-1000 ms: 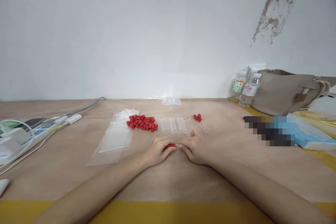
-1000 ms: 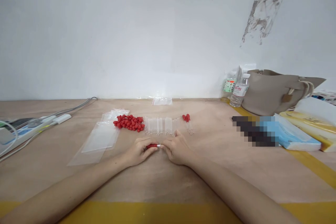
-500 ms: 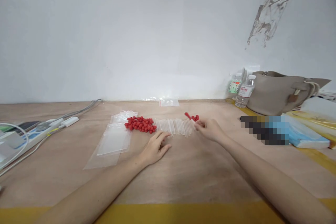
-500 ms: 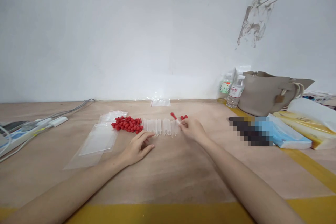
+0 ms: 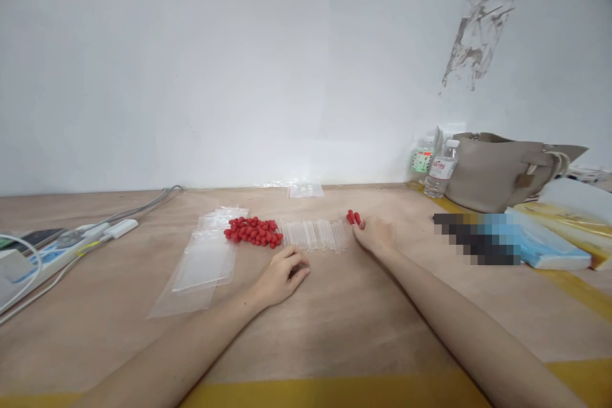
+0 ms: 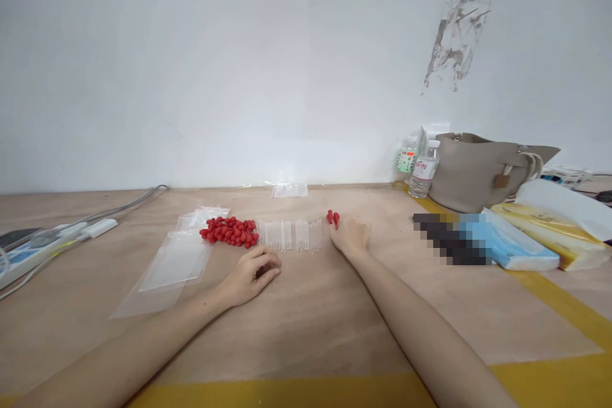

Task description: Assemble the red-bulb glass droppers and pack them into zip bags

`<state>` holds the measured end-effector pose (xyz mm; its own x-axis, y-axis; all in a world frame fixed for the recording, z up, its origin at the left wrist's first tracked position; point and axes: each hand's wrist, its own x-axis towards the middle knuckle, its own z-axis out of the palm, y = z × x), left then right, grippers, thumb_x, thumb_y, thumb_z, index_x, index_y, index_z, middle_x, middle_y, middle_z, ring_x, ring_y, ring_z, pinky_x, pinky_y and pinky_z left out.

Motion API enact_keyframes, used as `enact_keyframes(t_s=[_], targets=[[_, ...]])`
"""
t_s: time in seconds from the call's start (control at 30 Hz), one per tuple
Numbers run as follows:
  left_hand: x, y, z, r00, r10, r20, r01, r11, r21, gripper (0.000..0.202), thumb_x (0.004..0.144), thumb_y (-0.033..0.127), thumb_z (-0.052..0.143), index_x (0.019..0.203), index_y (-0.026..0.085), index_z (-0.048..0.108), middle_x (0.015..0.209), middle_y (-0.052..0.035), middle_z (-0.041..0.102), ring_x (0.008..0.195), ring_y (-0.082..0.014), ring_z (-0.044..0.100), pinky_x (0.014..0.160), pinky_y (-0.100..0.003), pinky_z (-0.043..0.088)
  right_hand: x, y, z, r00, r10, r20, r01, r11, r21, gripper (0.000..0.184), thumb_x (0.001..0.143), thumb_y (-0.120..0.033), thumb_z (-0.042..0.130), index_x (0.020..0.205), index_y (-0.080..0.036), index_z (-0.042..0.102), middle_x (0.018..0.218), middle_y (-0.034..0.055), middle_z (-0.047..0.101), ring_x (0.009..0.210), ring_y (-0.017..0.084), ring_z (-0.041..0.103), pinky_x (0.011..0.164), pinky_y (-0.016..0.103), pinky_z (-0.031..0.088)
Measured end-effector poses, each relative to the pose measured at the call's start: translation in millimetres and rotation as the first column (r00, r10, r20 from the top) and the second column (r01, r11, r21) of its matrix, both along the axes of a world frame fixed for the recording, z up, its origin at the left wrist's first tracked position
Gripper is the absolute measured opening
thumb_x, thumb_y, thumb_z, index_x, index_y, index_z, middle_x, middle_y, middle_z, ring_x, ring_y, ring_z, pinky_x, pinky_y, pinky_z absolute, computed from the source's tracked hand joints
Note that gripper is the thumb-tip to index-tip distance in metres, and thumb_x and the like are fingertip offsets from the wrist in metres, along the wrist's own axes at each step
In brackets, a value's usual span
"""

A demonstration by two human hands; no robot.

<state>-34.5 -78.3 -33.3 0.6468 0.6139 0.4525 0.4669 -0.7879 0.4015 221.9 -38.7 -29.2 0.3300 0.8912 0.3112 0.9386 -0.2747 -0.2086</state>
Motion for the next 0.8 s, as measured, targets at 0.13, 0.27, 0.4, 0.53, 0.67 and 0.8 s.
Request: enact_keyframes(t_s=[0.13, 0.27, 0.4, 0.53, 0.67, 0.8], targets=[[0, 0, 0.2, 1.0, 0.0, -0.001, 0.0, 1.0, 0.0, 0.009, 0.08, 0.018, 0.047, 0.081, 0.017, 0.055, 0.084, -0.0037, 0.051, 0.071, -0.0121, 0.051, 0.065, -0.024, 0.042, -2, 2, 0.0, 1.0, -0.016, 0.001, 0.016, 0.999, -0.038, 0.038, 0.078, -0.043, 0.039, 0.075, -0.016, 0.066, 0.08, 0.013, 0.064, 0.079, 0.028, 0.058, 0.076, 0.041, 0.03], [1, -1, 1.1, 1.0, 0.006, -0.006, -0.006, 1.0, 0.004, 0.009, 0.08, 0.019, 0.047, 0.081, 0.017, 0.056, 0.083, -0.0038, 0.052, 0.071, -0.0124, 0.051, 0.065, -0.024, 0.042, -2, 3, 0.4, 0.999, -0.033, -0.029, 0.031, 0.998, -0.06, 0.042, 0.078, -0.047, 0.037, 0.076, -0.017, 0.066, 0.081, 0.0126, 0.064, 0.079, 0.027, 0.058, 0.077, 0.041, 0.031], [1, -1, 1.2, 1.0, 0.003, 0.003, -0.003, 1.0, 0.003, 0.009, 0.08, 0.019, 0.047, 0.08, 0.017, 0.056, 0.084, -0.0038, 0.052, 0.071, -0.0123, 0.051, 0.065, -0.024, 0.043, 0, 1, 0.8, 0.998, -0.046, -0.049, 0.043, 0.997, -0.062, 0.045, 0.077, -0.051, 0.036, 0.075, -0.017, 0.066, 0.081, 0.0127, 0.064, 0.08, 0.027, 0.057, 0.077, 0.041, 0.03], [1, -2, 1.2, 1.0, 0.001, 0.006, -0.001, 1.0, -0.007, 0.008, 0.08, 0.018, 0.047, 0.081, 0.017, 0.055, 0.084, -0.0037, 0.052, 0.07, -0.0117, 0.051, 0.064, -0.024, 0.043, 0, -4, 1.9, 0.998, -0.023, -0.061, 0.023, 1.0, -0.015, 0.037, 0.076, -0.046, 0.04, 0.076, -0.019, 0.064, 0.079, 0.0094, 0.064, 0.081, 0.025, 0.057, 0.079, 0.04, 0.029], [1, -1, 1.5, 1.0, -0.004, 0.009, 0.004, 1.0, -0.005, 0.009, 0.08, 0.019, 0.046, 0.082, 0.017, 0.055, 0.084, -0.0038, 0.052, 0.07, -0.0118, 0.051, 0.065, -0.024, 0.043, -12, -6, 5.5, 0.996, 0.055, -0.074, -0.058, 0.998, -0.036, 0.035, 0.078, -0.043, 0.037, 0.073, -0.021, 0.064, 0.079, 0.0066, 0.064, 0.083, 0.023, 0.057, 0.082, 0.04, 0.026], [0, 0, 1.0, 1.0, -0.002, 0.005, 0.002, 1.0, -0.004, 0.01, 0.08, 0.02, 0.046, 0.081, 0.017, 0.055, 0.083, -0.0038, 0.052, 0.07, -0.0123, 0.05, 0.065, -0.024, 0.042, -23, 5, 12.1, 0.993, 0.088, -0.079, -0.102, 0.977, -0.19, 0.029, 0.074, -0.039, 0.044, 0.078, -0.019, 0.064, 0.086, 0.0102, 0.063, 0.086, 0.025, 0.057, 0.081, 0.04, 0.03]])
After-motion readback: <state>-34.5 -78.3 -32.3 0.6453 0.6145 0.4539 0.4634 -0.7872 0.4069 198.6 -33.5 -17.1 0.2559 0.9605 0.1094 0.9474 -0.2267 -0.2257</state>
